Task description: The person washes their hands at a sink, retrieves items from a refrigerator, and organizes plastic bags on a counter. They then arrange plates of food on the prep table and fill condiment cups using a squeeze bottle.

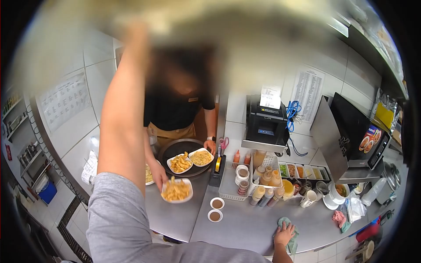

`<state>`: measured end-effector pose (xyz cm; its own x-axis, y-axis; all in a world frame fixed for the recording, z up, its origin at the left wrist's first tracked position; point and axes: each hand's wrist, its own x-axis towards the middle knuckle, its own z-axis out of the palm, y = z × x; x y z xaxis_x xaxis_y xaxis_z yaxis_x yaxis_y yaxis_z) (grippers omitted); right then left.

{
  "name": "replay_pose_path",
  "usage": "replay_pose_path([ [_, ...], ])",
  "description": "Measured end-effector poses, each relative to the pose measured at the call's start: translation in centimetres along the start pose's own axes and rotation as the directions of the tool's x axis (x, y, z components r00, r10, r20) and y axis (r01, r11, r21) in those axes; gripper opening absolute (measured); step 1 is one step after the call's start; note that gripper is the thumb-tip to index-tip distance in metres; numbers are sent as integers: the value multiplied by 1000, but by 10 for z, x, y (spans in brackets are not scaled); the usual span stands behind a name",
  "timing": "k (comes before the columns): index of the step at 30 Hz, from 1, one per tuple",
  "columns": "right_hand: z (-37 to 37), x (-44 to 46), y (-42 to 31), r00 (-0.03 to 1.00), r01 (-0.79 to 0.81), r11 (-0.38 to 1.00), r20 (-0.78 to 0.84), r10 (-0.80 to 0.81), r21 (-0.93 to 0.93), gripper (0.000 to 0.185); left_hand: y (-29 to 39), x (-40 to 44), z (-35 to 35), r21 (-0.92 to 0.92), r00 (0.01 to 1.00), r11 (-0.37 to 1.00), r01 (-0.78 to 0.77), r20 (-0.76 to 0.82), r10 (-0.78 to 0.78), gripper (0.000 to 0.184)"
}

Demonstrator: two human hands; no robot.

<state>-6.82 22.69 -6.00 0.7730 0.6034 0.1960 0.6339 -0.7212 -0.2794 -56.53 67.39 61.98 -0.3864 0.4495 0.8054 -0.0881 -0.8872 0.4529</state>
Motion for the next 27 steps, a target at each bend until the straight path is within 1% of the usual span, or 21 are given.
replay_pose_path([
  [2,-3,16,12,1000,19,1000,6,-19,7,42,-4,-39,-15,-28,1000,1000,-9,-8,9,28],
  [4,1,31,27,998,62,998,-14,-62,26,42,5,-156,-34,-212,996,973,87,23,-83,21],
  [5,6,42,39,996,89,996,-36,-88,26,42,-5,-217,-37,-29,988,996,79,132,-75,20],
  [6,5,49,47,994,108,994,-20,-108,11,42,-5,-286,-44,493,949,866,-85,304,-80,15],
  [7,2,61,53,991,132,991,-9,-132,-4,42,-51,-359,-60,474,807,815,333,304,-506,20],
  [8,3,71,60,988,155,988,8,-154,-8,42,-71,-454,-73,407,731,843,353,442,-519,24],
  [9,5,82,66,984,180,984,23,-179,-10,43,2,-514,-38,394,464,726,564,575,-673,32],
  [10,5,93,72,983,178,984,44,-176,-34,43,-18,-588,-48,415,201,571,709,656,-727,49],
  [11,7,105,76,977,209,977,58,-207,-38,43,-15,-657,-41,384,148,525,759,683,-715,46],
  [12,10,116,78,969,239,970,74,-236,-39,42,-2,-699,-30,479,26,493,726,698,-716,46],
  [13,16,125,79,969,236,970,92,-231,-55,42,-7,-746,-25,552,3,565,613,713,-701,45],
  [14,21,132,78,957,287,945,10,-289,-155,43,-7,-771,-18,581,-18,661,474,758,-652,54],
  [15,23,133,78,933,328,909,-62,-354,-257,44,-17,-796,-16,586,-35,643,493,752,-659,54],
  [16,21,128,74,935,330,904,-36,-352,-272,44,-31,-825,-16,587,17,679,442,751,-660,57],
  [17,20,120,64,911,375,915,-125,-393,-147,45,-38,-847,-16,587,70,713,384,752,-656,62],
  [19,12,92,41,831,535,839,-242,-501,99,46,-50,-850,-13,578,98,804,-140,816,-570,71],
  [21,-5,51,14,845,527,785,-102,-525,326,43,-63,-859,-20,574,168,819,-23,809,-563,74],
  [22,5,36,9,810,561,720,-92,-579,408,43,-62,-859,-15,625,125,780,-29,777,-617,76],
  [23,14,23,9,762,608,666,-84,-642,432,41,-68,-867,-18,616,180,788,-15,777,-603,78],
  [25,17,2,3,697,637,621,3,-717,457,37,-71,-875,-21,636,178,772,6,759,-627,81],
  [27,34,-6,8,673,683,630,17,-740,370,36,-71,-875,-19,676,212,734,-70,729,-651,85],
])
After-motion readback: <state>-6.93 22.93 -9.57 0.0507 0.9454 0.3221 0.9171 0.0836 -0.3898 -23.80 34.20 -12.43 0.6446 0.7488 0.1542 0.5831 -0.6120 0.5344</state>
